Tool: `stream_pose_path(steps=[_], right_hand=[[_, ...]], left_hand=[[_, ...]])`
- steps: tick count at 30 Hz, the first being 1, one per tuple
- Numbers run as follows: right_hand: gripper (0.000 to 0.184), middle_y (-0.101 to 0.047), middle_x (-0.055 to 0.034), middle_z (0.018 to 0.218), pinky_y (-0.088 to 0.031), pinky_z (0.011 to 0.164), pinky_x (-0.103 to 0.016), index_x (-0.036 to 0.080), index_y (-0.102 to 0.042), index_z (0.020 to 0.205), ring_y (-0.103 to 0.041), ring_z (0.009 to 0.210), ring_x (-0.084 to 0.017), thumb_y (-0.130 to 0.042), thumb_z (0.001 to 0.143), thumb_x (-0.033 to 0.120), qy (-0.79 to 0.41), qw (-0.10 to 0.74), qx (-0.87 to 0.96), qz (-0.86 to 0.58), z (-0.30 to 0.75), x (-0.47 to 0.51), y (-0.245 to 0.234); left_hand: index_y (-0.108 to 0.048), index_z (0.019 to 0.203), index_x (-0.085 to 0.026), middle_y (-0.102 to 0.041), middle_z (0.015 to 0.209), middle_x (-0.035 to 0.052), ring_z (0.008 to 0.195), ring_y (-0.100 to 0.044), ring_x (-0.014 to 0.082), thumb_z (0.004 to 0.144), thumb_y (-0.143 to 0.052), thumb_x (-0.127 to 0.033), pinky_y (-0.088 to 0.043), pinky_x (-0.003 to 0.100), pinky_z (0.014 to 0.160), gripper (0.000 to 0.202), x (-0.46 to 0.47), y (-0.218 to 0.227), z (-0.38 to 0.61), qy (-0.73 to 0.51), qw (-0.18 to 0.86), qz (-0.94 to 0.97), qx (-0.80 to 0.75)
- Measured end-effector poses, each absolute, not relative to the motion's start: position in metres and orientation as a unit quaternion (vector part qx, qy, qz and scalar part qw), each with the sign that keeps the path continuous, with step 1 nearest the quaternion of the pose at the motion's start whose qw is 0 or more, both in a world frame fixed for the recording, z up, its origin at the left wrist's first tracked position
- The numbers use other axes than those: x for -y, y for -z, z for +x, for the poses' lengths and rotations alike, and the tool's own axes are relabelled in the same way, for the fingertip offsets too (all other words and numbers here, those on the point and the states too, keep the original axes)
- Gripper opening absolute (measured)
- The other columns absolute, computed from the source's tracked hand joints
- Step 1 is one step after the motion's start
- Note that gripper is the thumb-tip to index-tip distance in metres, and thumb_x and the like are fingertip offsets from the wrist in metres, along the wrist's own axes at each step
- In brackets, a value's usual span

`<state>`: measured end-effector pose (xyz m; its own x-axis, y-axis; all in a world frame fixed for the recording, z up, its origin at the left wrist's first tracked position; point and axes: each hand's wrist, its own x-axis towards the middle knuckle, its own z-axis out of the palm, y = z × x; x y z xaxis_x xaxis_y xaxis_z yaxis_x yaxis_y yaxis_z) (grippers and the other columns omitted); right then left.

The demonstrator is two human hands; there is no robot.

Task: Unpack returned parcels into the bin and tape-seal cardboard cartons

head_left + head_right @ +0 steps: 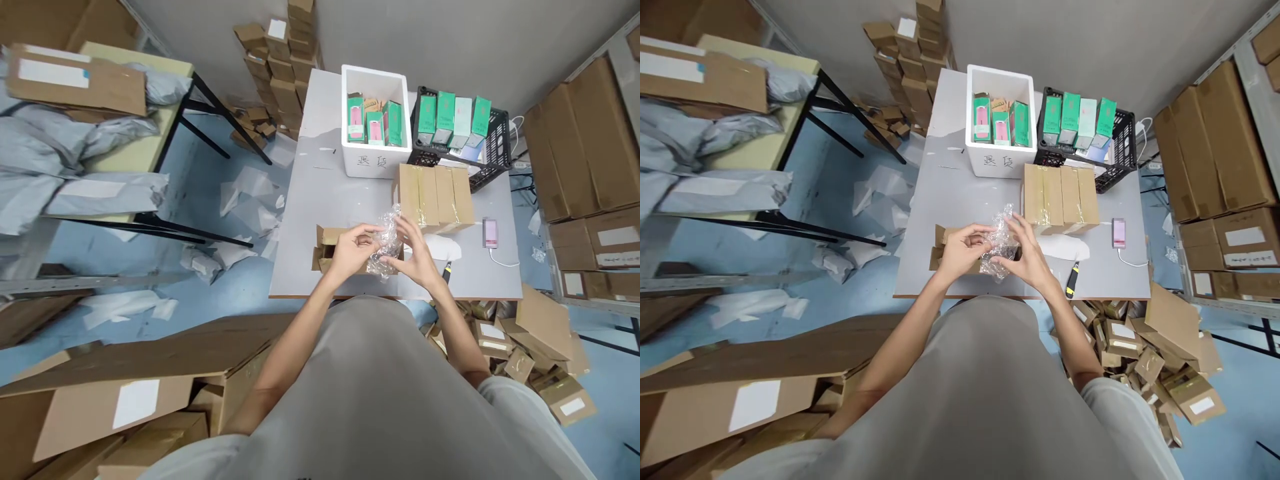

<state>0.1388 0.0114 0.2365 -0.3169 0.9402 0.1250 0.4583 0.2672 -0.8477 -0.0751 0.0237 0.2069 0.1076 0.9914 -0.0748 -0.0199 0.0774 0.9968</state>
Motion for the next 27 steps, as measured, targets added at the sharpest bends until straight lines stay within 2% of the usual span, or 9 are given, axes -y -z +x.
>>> stream_pose_path(steps=[3, 5, 9, 12, 14, 17, 20, 24, 27], right_hand=[[0.073, -0.050, -0.0093, 0.179, -0.053, 0.131, -0.057, 0.041, -0.056, 0.170, -0.053, 0.164, -0.035, -0.084, 0.103, 0.051, -0.358, 0.290, 0.755, -0.466, 0.142, 0.002, -0.233], [0.059, -0.063, -0.0098, 0.167, -0.057, 0.125, -0.051, 0.038, -0.062, 0.166, -0.065, 0.151, -0.032, -0.075, 0.108, 0.040, -0.338, 0.289, 0.758, -0.476, 0.143, 0.008, -0.230], [0.047, -0.080, -0.0113, 0.140, -0.062, 0.110, -0.043, 0.027, -0.073, 0.153, -0.078, 0.114, -0.027, -0.062, 0.108, 0.026, -0.301, 0.316, 0.735, -0.519, 0.151, 0.010, -0.226], [0.035, -0.084, -0.0086, 0.115, -0.061, 0.099, -0.038, 0.020, -0.082, 0.133, -0.074, 0.097, -0.024, -0.063, 0.105, 0.028, -0.307, 0.324, 0.702, -0.555, 0.162, 0.007, -0.230], [0.030, -0.082, -0.0063, 0.105, -0.059, 0.091, -0.034, 0.019, -0.084, 0.122, -0.070, 0.092, -0.022, -0.064, 0.105, 0.032, -0.366, 0.309, 0.696, -0.534, 0.165, 0.004, -0.231], [0.031, -0.081, -0.0071, 0.110, -0.056, 0.090, -0.032, 0.018, -0.085, 0.118, -0.069, 0.098, -0.022, -0.064, 0.105, 0.037, -0.477, 0.269, 0.705, -0.450, 0.156, -0.002, -0.220], [0.034, -0.082, -0.0055, 0.105, -0.056, 0.087, -0.030, 0.015, -0.084, 0.119, -0.069, 0.093, -0.021, -0.057, 0.104, 0.029, -0.551, 0.160, 0.710, -0.408, 0.134, -0.011, -0.195], [0.038, -0.086, -0.0071, 0.109, -0.056, 0.090, -0.028, 0.014, -0.084, 0.117, -0.076, 0.099, -0.023, -0.048, 0.104, 0.011, -0.456, -0.062, 0.713, -0.529, 0.098, -0.024, -0.164], [0.039, -0.082, -0.0238, 0.137, -0.057, 0.101, -0.034, 0.009, -0.079, 0.132, -0.079, 0.122, -0.032, -0.046, 0.112, 0.015, -0.350, -0.108, 0.685, -0.630, 0.069, -0.026, -0.152]], left_hand=[[-0.083, 0.106, -0.018, -0.082, 0.097, 0.0065, 0.077, -0.073, 0.0164, 0.081, -0.096, -0.058, -0.063, 0.028, 0.072, 0.049, -0.017, -0.196, -0.067, -0.478, 0.560, 0.474, -0.483], [-0.081, 0.113, -0.018, -0.082, 0.098, 0.0065, 0.082, -0.076, 0.0181, 0.084, -0.094, -0.062, -0.064, 0.029, 0.075, 0.054, -0.011, -0.187, -0.067, -0.485, 0.557, 0.474, -0.479], [-0.073, 0.142, -0.022, -0.083, 0.123, 0.0119, 0.115, -0.079, 0.0260, 0.103, -0.078, -0.056, -0.064, 0.041, 0.104, 0.053, 0.007, -0.165, -0.086, -0.434, 0.465, 0.570, -0.521], [-0.079, 0.133, -0.021, -0.082, 0.131, 0.0151, 0.128, -0.073, 0.0358, 0.105, -0.078, -0.041, -0.052, 0.055, 0.120, 0.035, 0.023, -0.144, -0.109, -0.302, 0.326, 0.688, -0.574], [-0.081, 0.126, -0.021, -0.082, 0.126, 0.0153, 0.123, -0.072, 0.0375, 0.102, -0.079, -0.030, -0.050, 0.056, 0.118, 0.026, 0.035, -0.133, -0.121, -0.235, 0.266, 0.738, -0.574], [-0.082, 0.118, -0.022, -0.082, 0.115, 0.0118, 0.110, -0.070, 0.0326, 0.108, -0.067, -0.019, -0.051, 0.050, 0.107, 0.018, 0.053, -0.123, -0.129, -0.214, 0.223, 0.776, -0.550], [-0.081, 0.110, -0.024, -0.081, 0.106, 0.0090, 0.103, -0.067, 0.0298, 0.112, -0.059, -0.017, -0.050, 0.046, 0.098, 0.023, 0.069, -0.120, -0.131, -0.231, 0.199, 0.791, -0.531], [-0.080, 0.099, -0.024, -0.078, 0.099, 0.0080, 0.097, -0.065, 0.0285, 0.111, -0.059, -0.014, -0.050, 0.045, 0.094, 0.026, 0.086, -0.116, -0.134, -0.226, 0.193, 0.808, -0.508], [-0.081, 0.102, -0.024, -0.080, 0.101, 0.0081, 0.098, -0.067, 0.0282, 0.112, -0.059, -0.014, -0.051, 0.045, 0.092, 0.026, 0.096, -0.111, -0.135, -0.223, 0.201, 0.818, -0.491]])
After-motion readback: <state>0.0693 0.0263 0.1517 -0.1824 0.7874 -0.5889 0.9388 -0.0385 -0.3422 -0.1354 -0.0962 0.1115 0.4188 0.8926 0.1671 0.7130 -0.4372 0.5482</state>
